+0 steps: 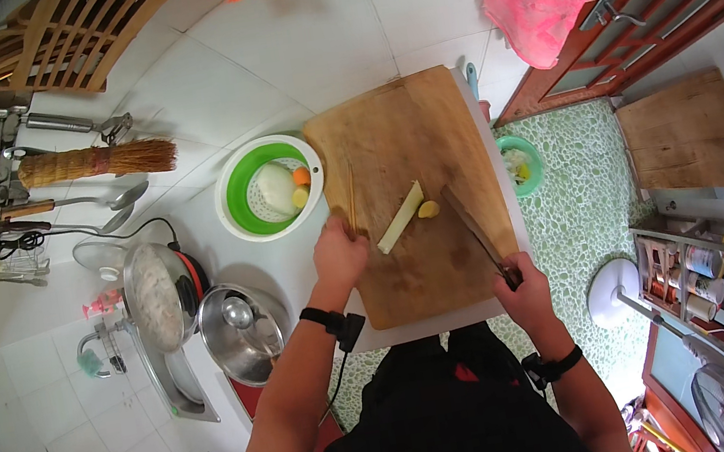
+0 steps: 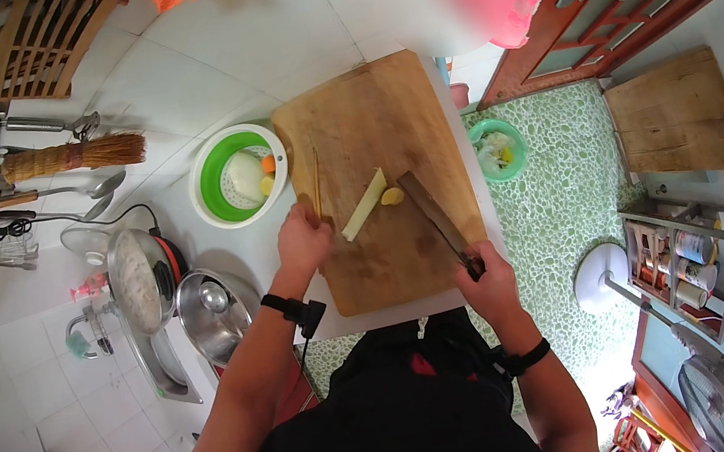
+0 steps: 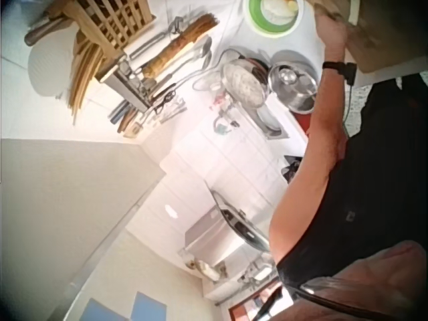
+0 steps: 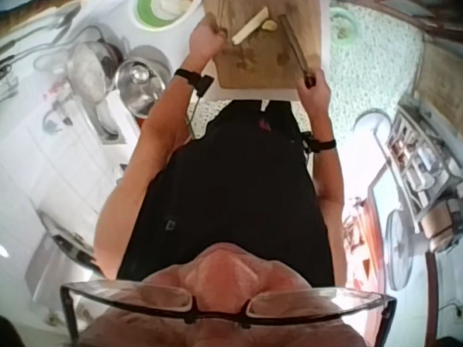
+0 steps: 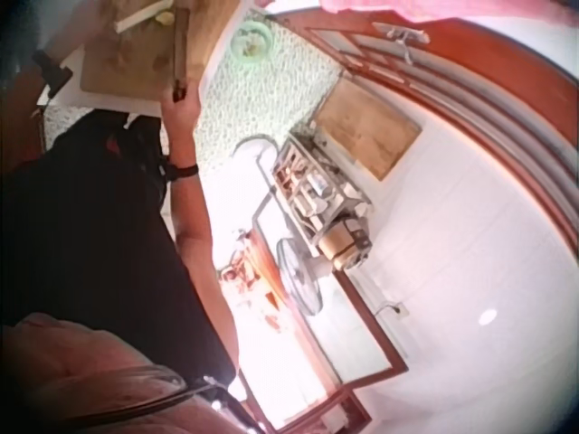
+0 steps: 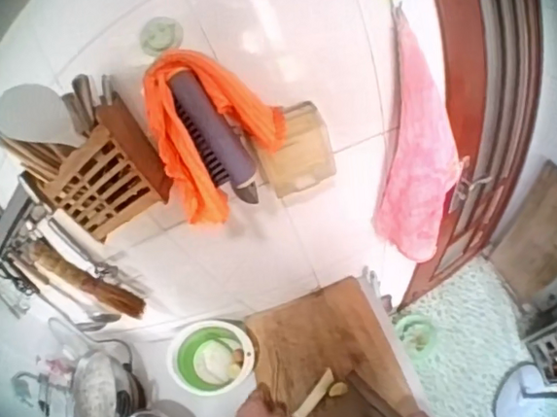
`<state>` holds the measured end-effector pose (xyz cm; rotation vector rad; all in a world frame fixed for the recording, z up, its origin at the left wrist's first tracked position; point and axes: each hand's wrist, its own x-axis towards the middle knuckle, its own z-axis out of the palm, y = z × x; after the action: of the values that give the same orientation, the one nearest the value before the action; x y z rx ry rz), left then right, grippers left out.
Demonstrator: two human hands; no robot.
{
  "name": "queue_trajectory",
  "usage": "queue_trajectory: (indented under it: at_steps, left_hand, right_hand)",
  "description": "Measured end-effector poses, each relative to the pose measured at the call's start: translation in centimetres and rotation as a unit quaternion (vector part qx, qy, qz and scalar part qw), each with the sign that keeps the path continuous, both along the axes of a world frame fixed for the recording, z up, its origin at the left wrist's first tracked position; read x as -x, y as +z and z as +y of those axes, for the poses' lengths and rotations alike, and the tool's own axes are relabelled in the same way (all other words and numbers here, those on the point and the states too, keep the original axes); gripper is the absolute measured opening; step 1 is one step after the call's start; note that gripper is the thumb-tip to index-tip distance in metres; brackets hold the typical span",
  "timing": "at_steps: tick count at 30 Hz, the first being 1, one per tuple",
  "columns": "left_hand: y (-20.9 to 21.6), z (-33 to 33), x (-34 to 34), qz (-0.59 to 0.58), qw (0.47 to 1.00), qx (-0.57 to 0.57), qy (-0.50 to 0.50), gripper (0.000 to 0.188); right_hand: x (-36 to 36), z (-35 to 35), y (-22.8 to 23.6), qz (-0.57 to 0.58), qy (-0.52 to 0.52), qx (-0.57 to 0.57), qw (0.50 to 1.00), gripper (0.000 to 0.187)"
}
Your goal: The recorder slices ginger on a wooden cutting board in a kitchen.
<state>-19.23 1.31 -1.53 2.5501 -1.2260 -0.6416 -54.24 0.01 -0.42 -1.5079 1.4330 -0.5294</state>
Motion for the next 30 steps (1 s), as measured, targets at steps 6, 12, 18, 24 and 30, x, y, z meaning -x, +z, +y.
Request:
queue_trajectory:
  at_steps: [6,12,18,24,30]
  left_hand:
    - [1.6,0.1,1.1,0.056,0.997,0.050,0.007,0.026]
    - [3.8,4.9,2.7,0.096,0.992,0.050,0.064,0.025]
    - [12.1,13.1,-1.4,0.097,0.964,0.061,0.238,0.030]
    - [16.4,25.1,-9.5,0.163,0.916,-0.020,0.366,0.012]
    - [8.7,31.2,-13.6,0.251,0.869,-0.217,0.366,0.010]
  right_hand:
    - [0.3,0.2,-0.3,-0.004,0.013,0.011,1.000,0.024]
    - [-0.3,0.0,-0.3,-0.008,0.009,0.006,1.000,0.023]
    - [0.7,0.1,-1.3,-0.024,0.010,-0.020,0.999,0.023]
    - [0.5,0.1,-0.6,-0.007,0.028,0.019,0.999,0.022]
    - [0.6,-0.2,-1.0,0.003,0.059,-0.004,0.998,0.020]
